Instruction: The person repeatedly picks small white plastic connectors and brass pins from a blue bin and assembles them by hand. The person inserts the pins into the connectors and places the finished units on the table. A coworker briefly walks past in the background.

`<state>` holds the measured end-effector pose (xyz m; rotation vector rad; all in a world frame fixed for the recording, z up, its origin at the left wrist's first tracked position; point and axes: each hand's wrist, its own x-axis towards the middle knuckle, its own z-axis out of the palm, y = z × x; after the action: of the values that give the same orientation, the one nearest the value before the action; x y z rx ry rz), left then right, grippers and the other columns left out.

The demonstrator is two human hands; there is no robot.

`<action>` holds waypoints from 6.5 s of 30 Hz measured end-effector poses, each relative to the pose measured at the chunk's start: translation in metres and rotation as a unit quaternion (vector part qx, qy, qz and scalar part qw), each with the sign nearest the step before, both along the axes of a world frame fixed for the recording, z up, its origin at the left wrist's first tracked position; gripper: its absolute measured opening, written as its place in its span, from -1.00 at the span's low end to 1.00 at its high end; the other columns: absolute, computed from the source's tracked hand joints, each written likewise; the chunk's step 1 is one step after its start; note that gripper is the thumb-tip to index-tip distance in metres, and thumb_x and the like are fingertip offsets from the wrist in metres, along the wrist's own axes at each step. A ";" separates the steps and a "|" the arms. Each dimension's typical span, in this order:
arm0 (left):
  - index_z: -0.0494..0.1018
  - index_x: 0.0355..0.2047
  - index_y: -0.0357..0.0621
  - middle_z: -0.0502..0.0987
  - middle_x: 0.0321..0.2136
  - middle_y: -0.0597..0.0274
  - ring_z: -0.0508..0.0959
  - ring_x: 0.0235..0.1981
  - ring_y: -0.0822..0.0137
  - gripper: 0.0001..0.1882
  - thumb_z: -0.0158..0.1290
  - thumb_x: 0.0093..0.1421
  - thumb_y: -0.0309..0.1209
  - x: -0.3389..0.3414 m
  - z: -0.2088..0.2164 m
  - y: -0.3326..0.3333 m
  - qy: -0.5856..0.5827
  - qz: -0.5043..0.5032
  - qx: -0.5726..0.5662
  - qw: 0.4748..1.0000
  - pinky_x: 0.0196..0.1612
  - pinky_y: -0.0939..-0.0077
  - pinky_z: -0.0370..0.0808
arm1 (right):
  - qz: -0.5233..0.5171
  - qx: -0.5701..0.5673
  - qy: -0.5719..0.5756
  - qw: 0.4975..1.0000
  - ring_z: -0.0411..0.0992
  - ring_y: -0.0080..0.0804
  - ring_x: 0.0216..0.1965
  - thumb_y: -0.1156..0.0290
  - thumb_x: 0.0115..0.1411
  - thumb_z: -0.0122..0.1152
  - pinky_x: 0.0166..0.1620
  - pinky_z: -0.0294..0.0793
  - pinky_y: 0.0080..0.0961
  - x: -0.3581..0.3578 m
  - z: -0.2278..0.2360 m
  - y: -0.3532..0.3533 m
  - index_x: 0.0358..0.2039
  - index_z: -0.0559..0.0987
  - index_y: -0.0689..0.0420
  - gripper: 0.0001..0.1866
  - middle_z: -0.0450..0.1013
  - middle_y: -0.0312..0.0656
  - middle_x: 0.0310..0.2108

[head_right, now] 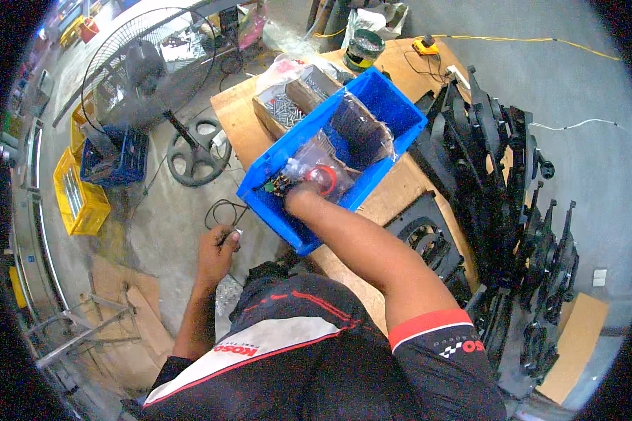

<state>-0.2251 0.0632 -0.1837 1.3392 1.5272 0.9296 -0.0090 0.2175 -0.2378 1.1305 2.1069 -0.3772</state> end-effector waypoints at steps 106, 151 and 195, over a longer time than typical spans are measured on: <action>0.62 -0.21 -0.29 0.67 -0.28 0.07 0.65 -0.24 0.32 -0.71 0.29 0.04 -0.45 0.235 0.152 0.056 -0.131 -0.506 0.092 0.847 -0.16 0.49 0.55 | -0.406 0.433 0.464 0.658 0.53 0.00 -0.38 0.45 0.12 0.25 -0.35 0.50 -0.22 0.151 0.226 -0.244 -0.16 0.49 0.12 -0.74 0.54 -0.03 -0.33; 0.58 -0.28 -0.26 0.63 -0.39 0.10 0.62 -0.34 0.30 -0.68 0.35 0.04 -0.33 0.233 0.132 0.045 -0.225 -0.429 0.142 0.863 -0.26 0.49 0.51 | -0.422 0.394 0.579 0.575 0.57 -0.27 -0.41 0.38 0.28 0.18 -0.37 0.51 -0.42 0.149 0.211 -0.235 -0.20 0.52 0.27 -0.79 0.53 -0.06 -0.42; 0.58 -0.35 -0.11 0.59 -0.43 0.12 0.57 -0.38 0.07 -0.81 0.23 0.11 -0.28 0.237 0.150 0.060 -0.030 -0.492 0.361 0.791 -0.27 0.22 0.45 | -0.508 0.261 0.671 0.473 0.46 -0.56 -0.52 0.31 0.34 0.15 -0.47 0.45 -0.62 0.159 0.216 -0.239 -0.28 0.49 0.25 -0.77 0.49 -0.19 -0.51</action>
<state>0.0121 0.1232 -0.0337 2.2632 0.1874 0.8226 0.1502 -0.0215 -0.0219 3.2473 2.3153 -1.7382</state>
